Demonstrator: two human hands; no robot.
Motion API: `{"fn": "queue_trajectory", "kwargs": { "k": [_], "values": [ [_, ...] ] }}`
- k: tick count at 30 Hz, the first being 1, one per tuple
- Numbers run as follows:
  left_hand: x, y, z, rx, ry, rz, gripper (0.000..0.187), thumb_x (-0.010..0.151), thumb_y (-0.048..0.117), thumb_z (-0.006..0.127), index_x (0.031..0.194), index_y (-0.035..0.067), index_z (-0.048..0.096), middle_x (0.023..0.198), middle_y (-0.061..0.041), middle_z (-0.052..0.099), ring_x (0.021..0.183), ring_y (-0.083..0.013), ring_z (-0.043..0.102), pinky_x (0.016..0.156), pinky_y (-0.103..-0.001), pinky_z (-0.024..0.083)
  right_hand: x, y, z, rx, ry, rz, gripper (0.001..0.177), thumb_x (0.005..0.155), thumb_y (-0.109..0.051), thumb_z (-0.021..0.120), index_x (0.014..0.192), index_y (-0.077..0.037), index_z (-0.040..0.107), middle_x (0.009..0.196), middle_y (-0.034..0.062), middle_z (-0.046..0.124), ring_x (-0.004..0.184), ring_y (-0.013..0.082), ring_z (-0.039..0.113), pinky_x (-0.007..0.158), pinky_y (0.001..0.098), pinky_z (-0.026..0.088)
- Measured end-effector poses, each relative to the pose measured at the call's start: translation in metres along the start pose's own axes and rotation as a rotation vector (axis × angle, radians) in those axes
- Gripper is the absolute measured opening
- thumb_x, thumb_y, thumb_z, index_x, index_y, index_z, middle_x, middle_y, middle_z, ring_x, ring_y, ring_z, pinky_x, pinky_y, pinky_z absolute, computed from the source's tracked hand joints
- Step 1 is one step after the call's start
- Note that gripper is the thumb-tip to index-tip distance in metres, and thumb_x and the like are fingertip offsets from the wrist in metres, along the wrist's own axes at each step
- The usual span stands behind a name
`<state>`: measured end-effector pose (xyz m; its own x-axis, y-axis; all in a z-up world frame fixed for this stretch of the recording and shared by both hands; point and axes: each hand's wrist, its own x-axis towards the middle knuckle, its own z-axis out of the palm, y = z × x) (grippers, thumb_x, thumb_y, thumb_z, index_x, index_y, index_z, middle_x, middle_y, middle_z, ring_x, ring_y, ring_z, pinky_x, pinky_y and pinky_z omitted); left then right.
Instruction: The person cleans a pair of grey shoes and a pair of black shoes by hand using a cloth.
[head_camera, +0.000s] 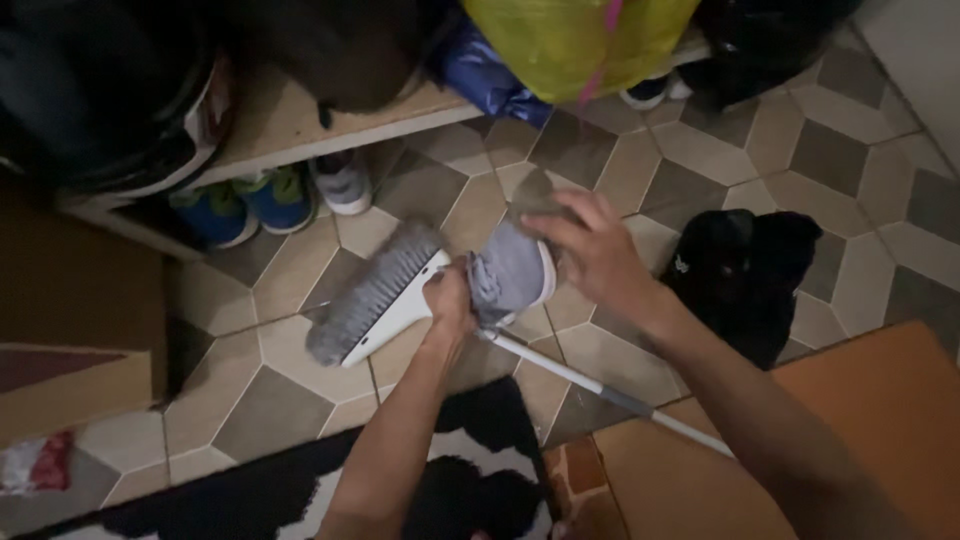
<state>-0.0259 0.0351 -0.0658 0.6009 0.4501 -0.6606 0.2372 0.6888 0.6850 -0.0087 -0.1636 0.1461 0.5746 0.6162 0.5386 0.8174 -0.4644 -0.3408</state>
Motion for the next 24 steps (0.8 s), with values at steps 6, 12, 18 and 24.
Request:
{"fn": "queue_trajectory", "kwargs": {
  "k": [6, 12, 18, 24],
  "values": [
    [0.004, 0.009, 0.007, -0.083, 0.029, 0.037, 0.036, 0.078, 0.014, 0.074, 0.101, -0.013, 0.067, 0.091, -0.015, 0.072, 0.077, -0.0266, 0.068, 0.069, -0.046, 0.057, 0.021, 0.005, 0.013, -0.040, -0.078, 0.038, 0.057, 0.075, 0.007, 0.067, 0.128, -0.014, 0.070, 0.134, 0.0171, 0.060, 0.120, 0.0381, 0.057, 0.103, 0.0459, 0.049],
    [-0.001, 0.024, 0.007, -0.301, 0.138, -0.046, 0.045, 0.089, 0.029, 0.066, 0.123, 0.000, 0.060, 0.111, -0.011, 0.070, 0.096, -0.0275, 0.070, 0.083, -0.045, 0.059, -0.041, 0.000, 0.035, -0.175, -0.225, 0.002, 0.062, 0.071, 0.004, 0.069, 0.130, -0.015, 0.067, 0.135, 0.0201, 0.057, 0.118, 0.0423, 0.054, 0.097, 0.0473, 0.050],
    [0.020, 0.023, 0.017, -0.374, 0.112, -0.032, 0.045, 0.085, 0.010, 0.066, 0.127, -0.006, 0.062, 0.115, -0.016, 0.072, 0.099, -0.0323, 0.074, 0.085, -0.048, 0.064, 0.011, 0.007, 0.034, -0.158, 0.133, 0.099, 0.063, 0.079, 0.006, 0.071, 0.138, -0.018, 0.066, 0.138, 0.0192, 0.054, 0.125, 0.0412, 0.055, 0.101, 0.0472, 0.051],
    [0.023, 0.012, 0.014, -0.245, 0.236, 0.087, 0.044, 0.082, 0.017, 0.072, 0.120, -0.004, 0.067, 0.116, -0.011, 0.074, 0.095, -0.0254, 0.074, 0.083, -0.039, 0.061, 0.033, -0.001, 0.055, -0.180, 0.077, -0.018, 0.065, 0.077, -0.001, 0.073, 0.140, -0.017, 0.066, 0.136, 0.0180, 0.056, 0.121, 0.0399, 0.055, 0.103, 0.0454, 0.051]
  ]
}}
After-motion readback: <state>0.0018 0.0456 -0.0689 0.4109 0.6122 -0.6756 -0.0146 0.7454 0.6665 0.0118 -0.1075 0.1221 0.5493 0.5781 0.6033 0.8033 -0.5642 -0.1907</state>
